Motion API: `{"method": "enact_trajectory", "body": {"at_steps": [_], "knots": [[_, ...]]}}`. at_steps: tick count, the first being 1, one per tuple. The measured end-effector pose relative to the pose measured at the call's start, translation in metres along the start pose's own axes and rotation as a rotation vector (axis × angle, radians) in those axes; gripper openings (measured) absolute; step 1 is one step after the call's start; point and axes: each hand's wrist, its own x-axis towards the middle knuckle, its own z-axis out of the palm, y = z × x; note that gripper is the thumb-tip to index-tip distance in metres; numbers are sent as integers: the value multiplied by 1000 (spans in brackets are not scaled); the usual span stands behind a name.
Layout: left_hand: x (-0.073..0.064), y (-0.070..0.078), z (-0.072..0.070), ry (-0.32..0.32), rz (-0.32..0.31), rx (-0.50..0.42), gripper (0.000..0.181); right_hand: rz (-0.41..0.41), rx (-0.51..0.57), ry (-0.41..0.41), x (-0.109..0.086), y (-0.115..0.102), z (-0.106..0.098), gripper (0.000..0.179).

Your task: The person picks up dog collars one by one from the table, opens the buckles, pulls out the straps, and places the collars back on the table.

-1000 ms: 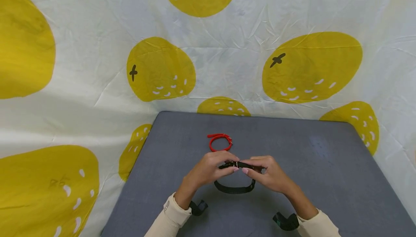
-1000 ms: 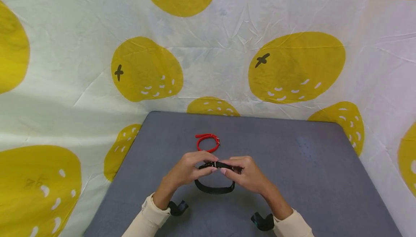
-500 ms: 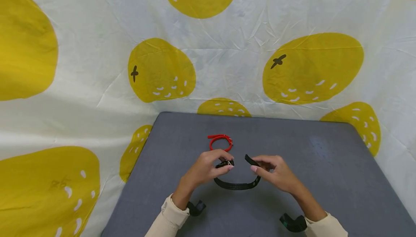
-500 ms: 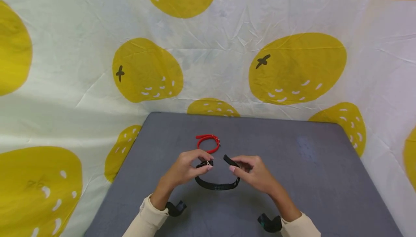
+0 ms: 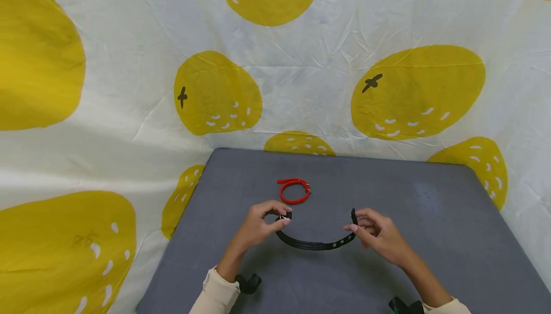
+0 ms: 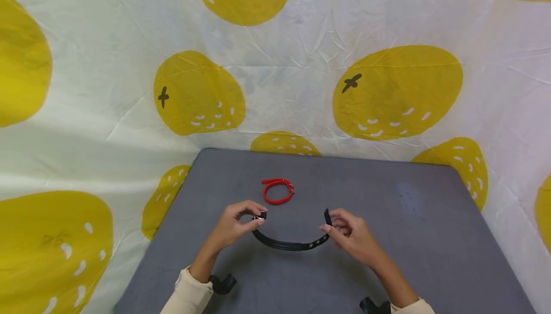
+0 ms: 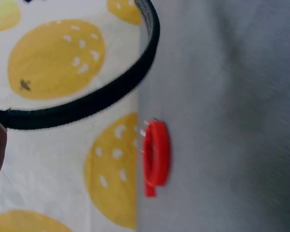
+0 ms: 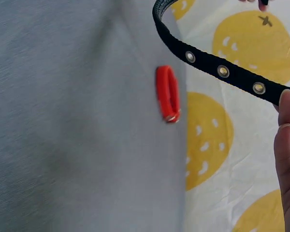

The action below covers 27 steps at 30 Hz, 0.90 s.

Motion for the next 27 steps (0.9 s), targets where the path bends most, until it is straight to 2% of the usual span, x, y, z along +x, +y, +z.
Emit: {"method": "enact_trajectory", "body": {"at_steps": [3, 6, 10, 14, 19, 20, 24, 27], "knots": [[-9, -4, -4, 8, -32, -30, 12, 59, -41, 34, -11, 4, -1, 21], [-23, -23, -4, 7, -82, -66, 11, 118, -146, 88, -22, 9, 0, 19], [-42, -51, -4, -6, -197, -108, 10, 229, -266, 122, -36, 14, 2, 16], [-55, -64, -5, -29, -296, -139, 9, 330, -272, 130, -52, 21, 6, 13], [-66, -73, -7, -19, -346, -168, 12, 394, -246, 183, -66, 28, 12, 16], [-67, -70, -7, -14, -351, -164, 12, 412, -244, 193, -68, 28, 12, 20], [-72, -73, -8, 1, -358, -146, 10, 445, -245, 243, -74, 30, 14, 38], [-76, -78, -8, 20, -344, -118, 11, 440, -268, 284, -78, 34, 17, 42]]}}
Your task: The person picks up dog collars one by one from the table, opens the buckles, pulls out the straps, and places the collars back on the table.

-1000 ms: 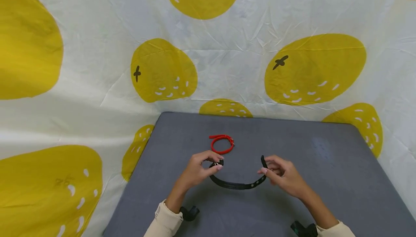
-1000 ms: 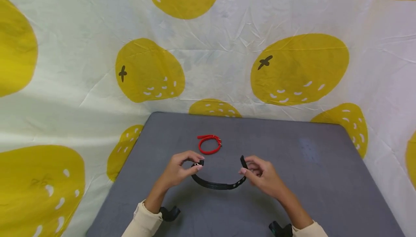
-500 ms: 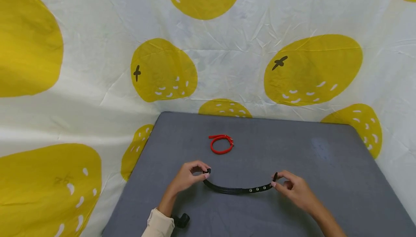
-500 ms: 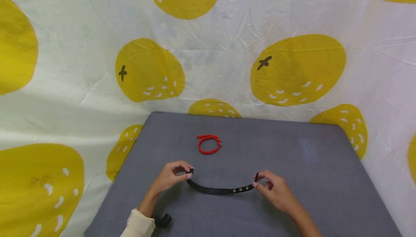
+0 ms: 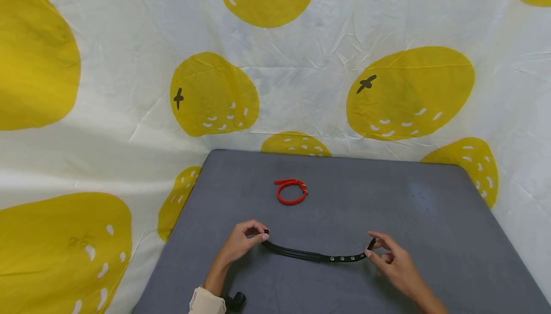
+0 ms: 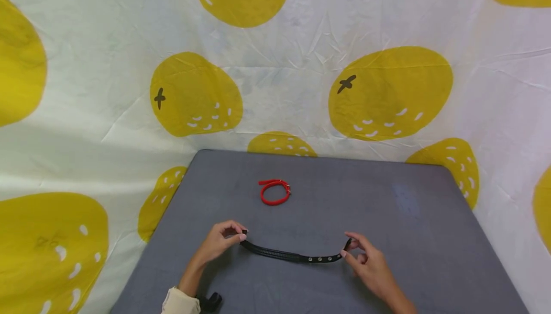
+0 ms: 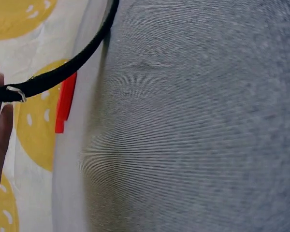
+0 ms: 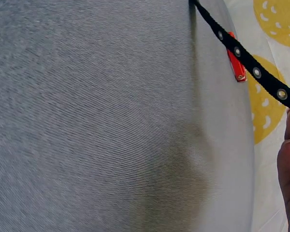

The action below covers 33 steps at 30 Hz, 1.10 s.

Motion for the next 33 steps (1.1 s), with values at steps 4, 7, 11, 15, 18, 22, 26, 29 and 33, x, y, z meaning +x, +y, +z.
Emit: {"method": "enact_trajectory", "body": {"at_steps": [4, 7, 11, 15, 18, 22, 26, 29, 33], "knots": [[-2, -2, -1, 34, -12, 29, 21, -28, 12, 52, -2, 5, 2, 30], [-4, -4, -3, 42, -52, 75, 28, -54, 37, 82, -3, 6, 1, 23], [-7, -4, -7, 43, -90, 145, 30, -63, 50, 81, -4, 7, -3, 19], [-10, -1, -14, 39, -54, 239, 30, -60, 28, 55, -4, 8, -9, 18], [-11, 4, -22, 16, -33, 342, 27, -83, -14, 42, -5, 9, -14, 18], [-11, 12, -30, -68, -52, 448, 24, -142, -74, 7, -5, 13, -20, 17], [-11, 17, -35, -131, -70, 513, 21, -169, -126, -91, -2, 13, -27, 14], [-10, 18, -37, -139, -58, 541, 18, -160, -172, -178, 2, 11, -33, 12], [-7, 17, -38, -151, -20, 569, 16, -157, -237, -260, 7, 11, -37, 13]]}}
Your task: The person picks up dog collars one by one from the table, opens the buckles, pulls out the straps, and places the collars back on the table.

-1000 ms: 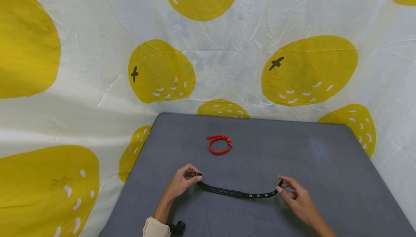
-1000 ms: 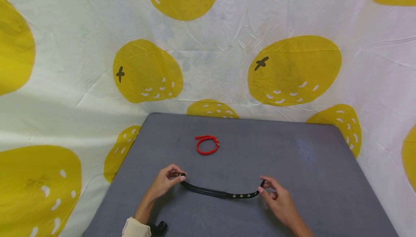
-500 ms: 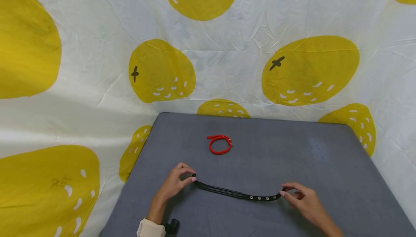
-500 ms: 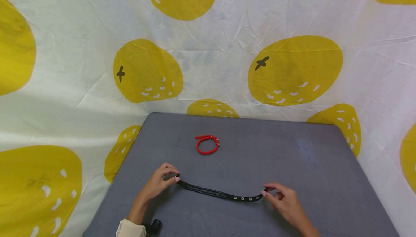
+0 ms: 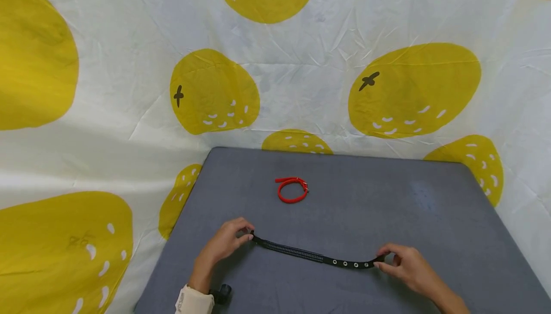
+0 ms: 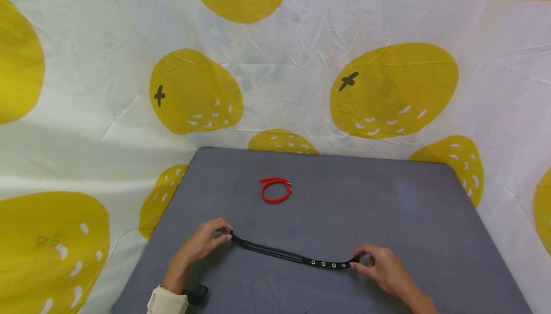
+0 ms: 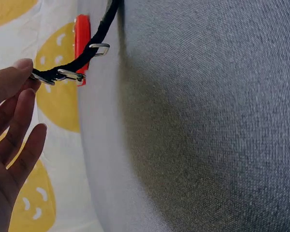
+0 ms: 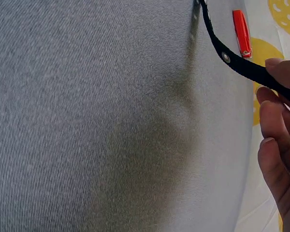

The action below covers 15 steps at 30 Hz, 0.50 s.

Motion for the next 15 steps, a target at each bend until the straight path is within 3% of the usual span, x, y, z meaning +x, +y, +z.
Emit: {"method": "enact_trajectory", "body": {"at_steps": [7, 11, 15], "knots": [[-2, -2, -3, -72, 24, 62, 14, -67, -129, -73, 0, 3, -1, 15], [-5, 0, -7, -100, -2, 27, 10, -112, -218, -71, -1, 5, -1, 16], [-10, -1, -11, -112, -6, -12, 9, -95, -244, -97, -5, 7, -2, 14]]}}
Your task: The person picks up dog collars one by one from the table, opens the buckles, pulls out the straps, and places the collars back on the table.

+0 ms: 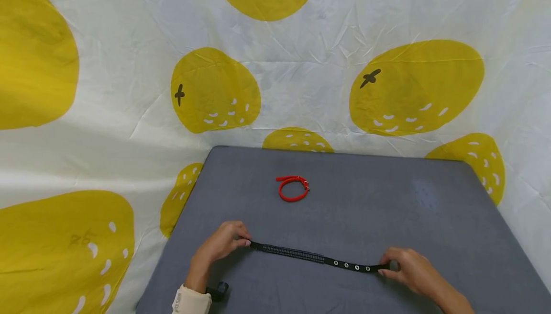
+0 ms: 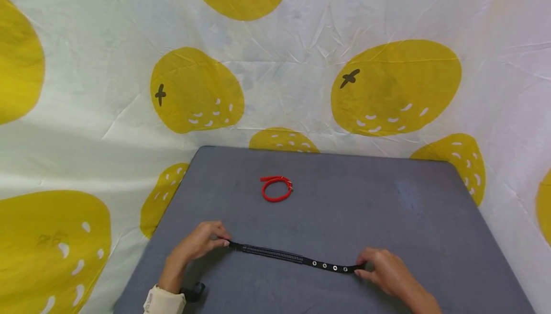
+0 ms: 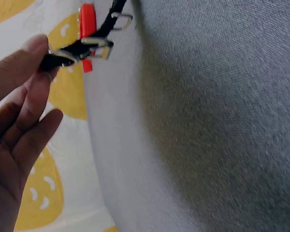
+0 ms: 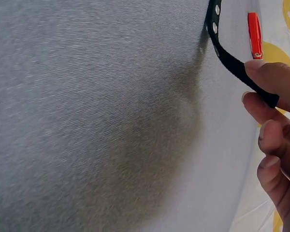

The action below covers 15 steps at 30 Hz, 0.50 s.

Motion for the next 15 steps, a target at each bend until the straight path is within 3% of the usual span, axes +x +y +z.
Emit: {"method": "enact_trajectory", "body": {"at_steps": [7, 15], "knots": [[-14, -9, -1, -30, -54, -52, 10, 15, 26, -48, -17, 0, 3, 11], [-21, -17, 0, -21, -71, -55, 12, -37, -20, 94, -31, 2, 23, 17]]}}
